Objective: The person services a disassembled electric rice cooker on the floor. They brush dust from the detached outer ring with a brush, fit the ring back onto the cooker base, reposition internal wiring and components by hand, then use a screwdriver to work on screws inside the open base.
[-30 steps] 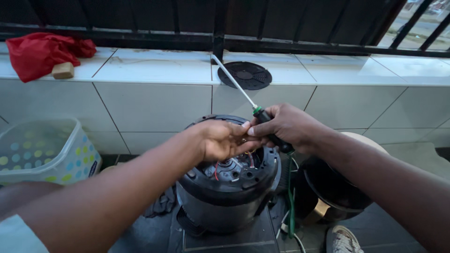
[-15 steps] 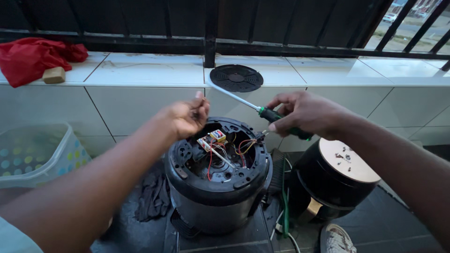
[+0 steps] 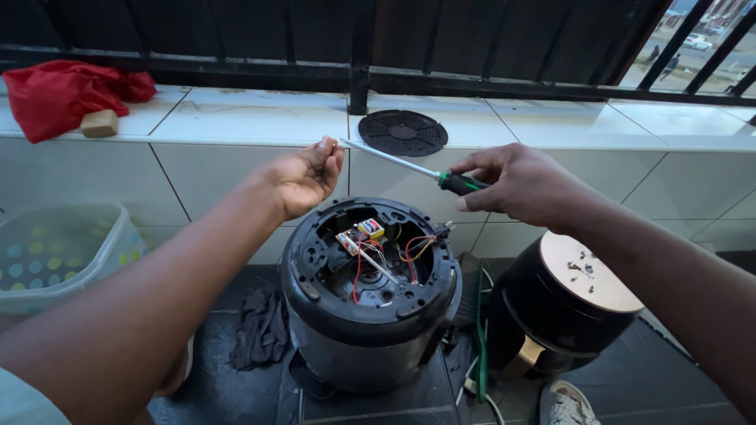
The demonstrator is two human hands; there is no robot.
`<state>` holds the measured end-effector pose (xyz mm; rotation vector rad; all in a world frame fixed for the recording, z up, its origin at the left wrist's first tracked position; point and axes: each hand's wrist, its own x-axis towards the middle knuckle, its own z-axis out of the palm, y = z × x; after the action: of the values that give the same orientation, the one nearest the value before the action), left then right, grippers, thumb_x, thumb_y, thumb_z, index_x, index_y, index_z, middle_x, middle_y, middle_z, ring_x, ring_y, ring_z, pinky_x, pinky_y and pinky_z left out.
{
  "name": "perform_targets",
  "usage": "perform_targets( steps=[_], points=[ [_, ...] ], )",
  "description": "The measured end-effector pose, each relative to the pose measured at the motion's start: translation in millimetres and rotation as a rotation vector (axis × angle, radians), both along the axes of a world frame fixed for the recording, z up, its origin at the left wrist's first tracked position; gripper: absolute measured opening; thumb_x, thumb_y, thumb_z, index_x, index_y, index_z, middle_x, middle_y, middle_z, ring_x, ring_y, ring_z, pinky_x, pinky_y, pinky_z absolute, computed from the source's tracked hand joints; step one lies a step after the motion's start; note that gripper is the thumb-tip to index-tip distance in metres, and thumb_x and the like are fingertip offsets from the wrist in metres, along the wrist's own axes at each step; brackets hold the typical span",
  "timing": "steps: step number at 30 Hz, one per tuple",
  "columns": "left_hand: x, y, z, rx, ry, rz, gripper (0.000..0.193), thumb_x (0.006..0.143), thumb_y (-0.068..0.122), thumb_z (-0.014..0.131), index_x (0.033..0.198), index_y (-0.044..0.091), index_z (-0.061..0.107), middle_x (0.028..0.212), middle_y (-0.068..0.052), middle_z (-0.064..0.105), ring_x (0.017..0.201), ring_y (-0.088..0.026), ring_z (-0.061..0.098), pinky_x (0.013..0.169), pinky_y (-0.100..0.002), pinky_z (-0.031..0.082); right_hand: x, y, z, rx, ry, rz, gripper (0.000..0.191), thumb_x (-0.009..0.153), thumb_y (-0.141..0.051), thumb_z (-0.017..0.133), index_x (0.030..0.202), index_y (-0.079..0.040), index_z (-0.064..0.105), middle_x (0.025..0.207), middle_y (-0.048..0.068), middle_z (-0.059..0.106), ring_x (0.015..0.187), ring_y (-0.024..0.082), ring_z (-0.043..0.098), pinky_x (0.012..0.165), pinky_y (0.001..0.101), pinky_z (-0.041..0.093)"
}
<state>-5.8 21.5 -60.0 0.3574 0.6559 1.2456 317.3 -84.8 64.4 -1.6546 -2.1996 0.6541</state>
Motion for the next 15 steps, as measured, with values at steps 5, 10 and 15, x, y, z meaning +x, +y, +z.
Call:
perform_targets(
  steps=[5,10,15],
  points=[
    [0,-6,7,0.054,-0.025,-0.024,0.012,0.094,0.010,0.070,0.104,0.004,0.069,0.099,-0.005,0.069,0.090,-0.014,0.069,0.071,-0.018,0.060,-4,-5,4,-0.024,-0.042,-0.051,0.047,0.080,-0.024,0.084,0.126,-0.023,0.074,0.094,0.005,0.076,0.074,0.018,0.062,0.072,0.0375,0.052],
    [2,-12,9,0.027,0.071,-0.006,0.016,0.094,0.017,0.071,0.101,0.003,0.069,0.095,-0.004,0.068,0.086,-0.013,0.067,0.068,-0.018,0.058,-5,-8,4,-0.017,-0.015,-0.027,0.047,0.079,-0.023,0.085,0.125,-0.022,0.075,0.092,0.006,0.075,0.074,0.017,0.065,0.074,0.0369,0.055],
    [4,-15,9,0.026,0.149,-0.018,0.017,0.093,0.019,0.073,0.099,0.004,0.068,0.094,-0.004,0.067,0.083,-0.013,0.066,0.067,-0.018,0.057,-5,-8,3,0.007,-0.054,-0.019,0.048,0.078,-0.024,0.085,0.125,-0.025,0.074,0.093,0.006,0.078,0.080,0.019,0.067,0.079,0.0378,0.055]
  ],
)
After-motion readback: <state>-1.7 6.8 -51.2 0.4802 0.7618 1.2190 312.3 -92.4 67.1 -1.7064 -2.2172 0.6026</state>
